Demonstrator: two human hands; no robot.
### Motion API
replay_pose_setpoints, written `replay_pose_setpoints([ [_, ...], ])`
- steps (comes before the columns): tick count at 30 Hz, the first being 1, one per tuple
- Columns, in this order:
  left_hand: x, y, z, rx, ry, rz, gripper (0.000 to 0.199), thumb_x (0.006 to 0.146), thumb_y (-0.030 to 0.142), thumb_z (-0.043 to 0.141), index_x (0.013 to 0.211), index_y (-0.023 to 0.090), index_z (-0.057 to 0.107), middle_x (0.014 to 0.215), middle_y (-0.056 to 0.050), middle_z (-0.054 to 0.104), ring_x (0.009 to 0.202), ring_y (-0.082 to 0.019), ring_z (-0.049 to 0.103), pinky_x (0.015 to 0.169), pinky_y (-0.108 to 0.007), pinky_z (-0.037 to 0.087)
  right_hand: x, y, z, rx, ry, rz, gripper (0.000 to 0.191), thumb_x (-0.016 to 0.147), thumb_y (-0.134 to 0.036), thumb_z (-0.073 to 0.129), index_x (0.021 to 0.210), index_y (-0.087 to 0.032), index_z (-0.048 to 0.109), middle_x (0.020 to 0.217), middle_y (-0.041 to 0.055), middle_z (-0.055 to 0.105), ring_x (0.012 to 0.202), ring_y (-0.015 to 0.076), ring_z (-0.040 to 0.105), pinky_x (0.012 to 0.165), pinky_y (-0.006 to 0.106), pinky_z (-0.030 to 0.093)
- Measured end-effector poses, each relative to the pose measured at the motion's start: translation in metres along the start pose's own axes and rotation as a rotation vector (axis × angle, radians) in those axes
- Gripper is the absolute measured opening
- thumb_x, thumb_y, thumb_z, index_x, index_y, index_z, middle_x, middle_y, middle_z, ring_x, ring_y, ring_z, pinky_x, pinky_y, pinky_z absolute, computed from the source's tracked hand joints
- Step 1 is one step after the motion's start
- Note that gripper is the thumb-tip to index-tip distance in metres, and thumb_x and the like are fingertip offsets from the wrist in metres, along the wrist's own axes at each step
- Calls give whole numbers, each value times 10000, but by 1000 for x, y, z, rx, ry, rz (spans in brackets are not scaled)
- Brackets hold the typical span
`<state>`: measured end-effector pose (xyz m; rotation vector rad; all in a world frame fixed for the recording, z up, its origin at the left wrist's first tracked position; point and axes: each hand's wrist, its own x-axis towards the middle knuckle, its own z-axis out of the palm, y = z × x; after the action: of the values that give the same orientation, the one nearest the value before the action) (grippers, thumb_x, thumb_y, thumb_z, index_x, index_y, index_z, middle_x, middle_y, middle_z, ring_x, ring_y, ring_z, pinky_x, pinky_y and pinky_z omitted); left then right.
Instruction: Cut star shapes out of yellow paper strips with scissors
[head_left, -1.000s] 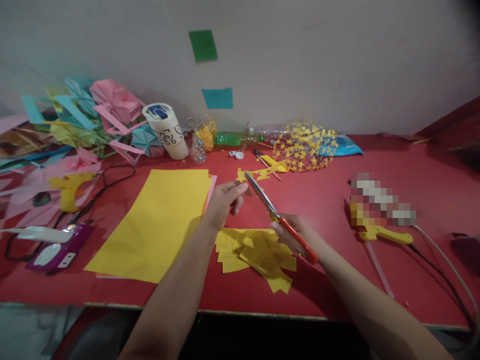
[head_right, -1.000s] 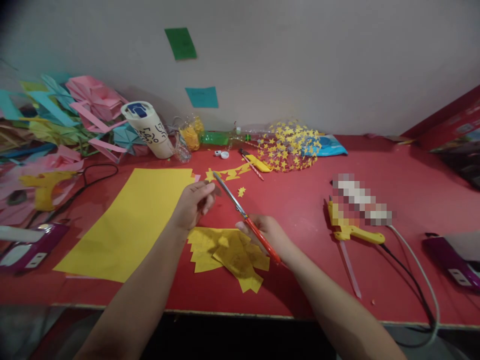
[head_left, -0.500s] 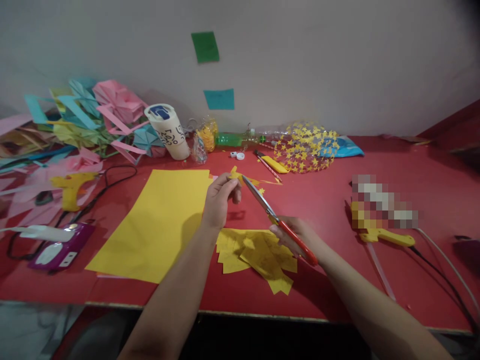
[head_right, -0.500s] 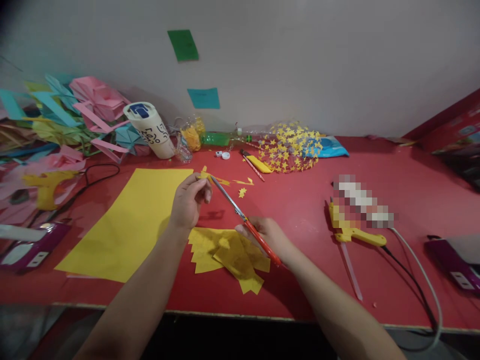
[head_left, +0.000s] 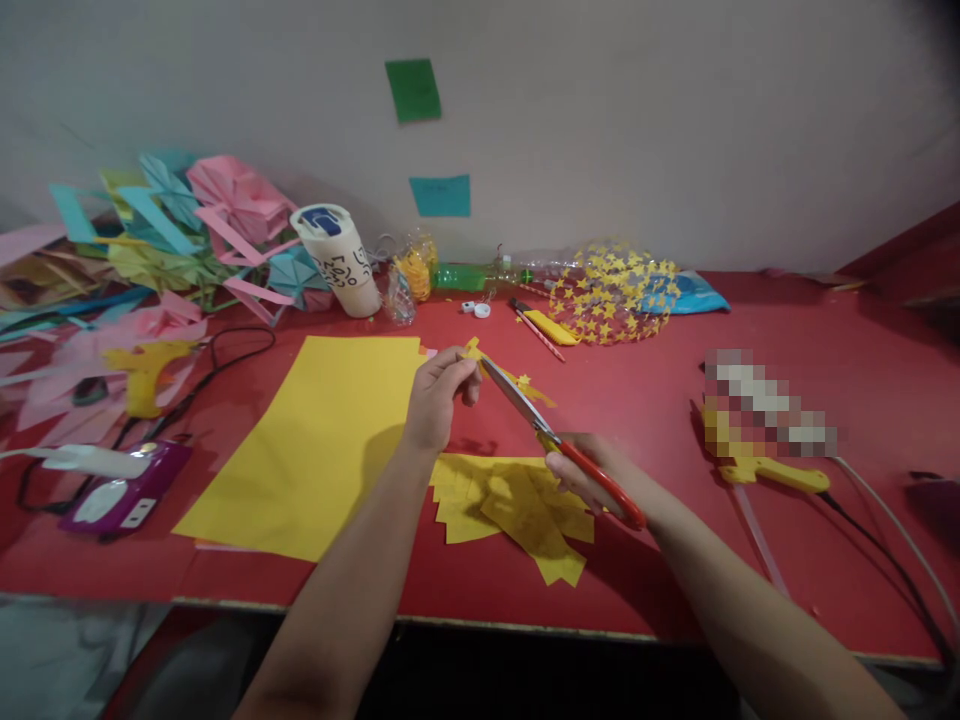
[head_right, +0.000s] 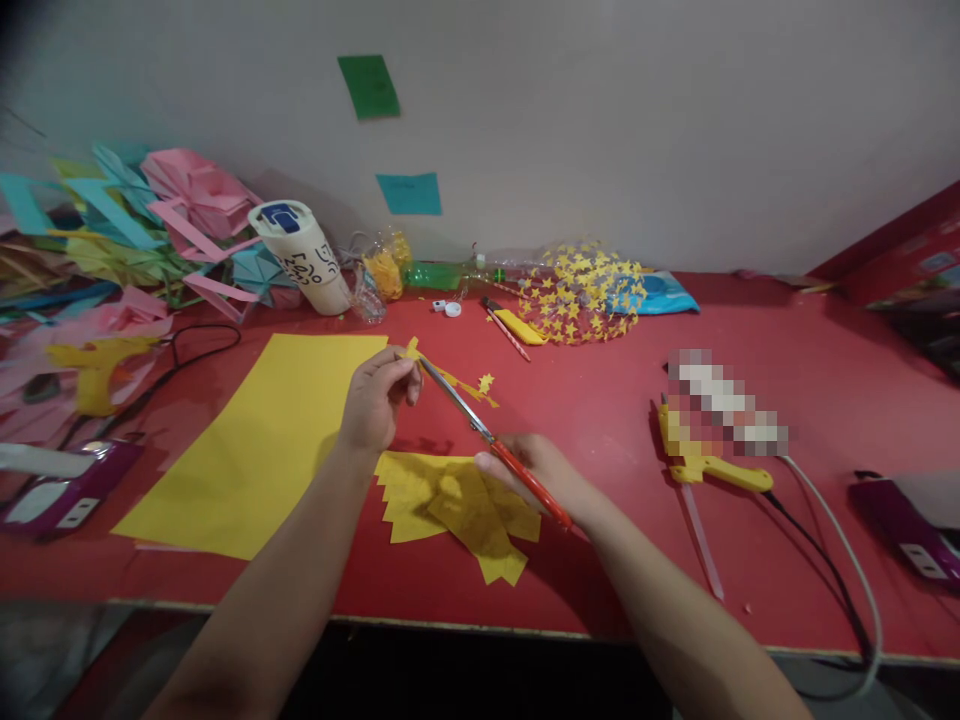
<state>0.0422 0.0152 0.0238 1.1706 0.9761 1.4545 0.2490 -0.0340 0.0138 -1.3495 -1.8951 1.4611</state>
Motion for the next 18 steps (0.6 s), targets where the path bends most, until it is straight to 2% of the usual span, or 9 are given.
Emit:
replay_pose_setpoints([
  [10, 1, 1, 0, 12, -71, -22, 191, 680, 268, 579, 508, 189, 552, 437, 53, 479, 406, -56, 414, 439, -204, 338, 4, 16, 1, 68, -40, -41, 556, 795, -717, 578, 622, -237, 359, 440, -97, 333, 399, 70, 326, 476, 251, 386],
  [18, 0, 1, -4, 4, -94, -24, 189, 668, 279, 587, 506, 187, 557, 451, 46, 494, 401, -58, 415, 428, -208, 337, 3, 23, 0, 96, -87, -58, 577, 808, -765, 493, 635, -227, 375, 502, -64, 400, 402, 62, 321, 385, 215, 233],
])
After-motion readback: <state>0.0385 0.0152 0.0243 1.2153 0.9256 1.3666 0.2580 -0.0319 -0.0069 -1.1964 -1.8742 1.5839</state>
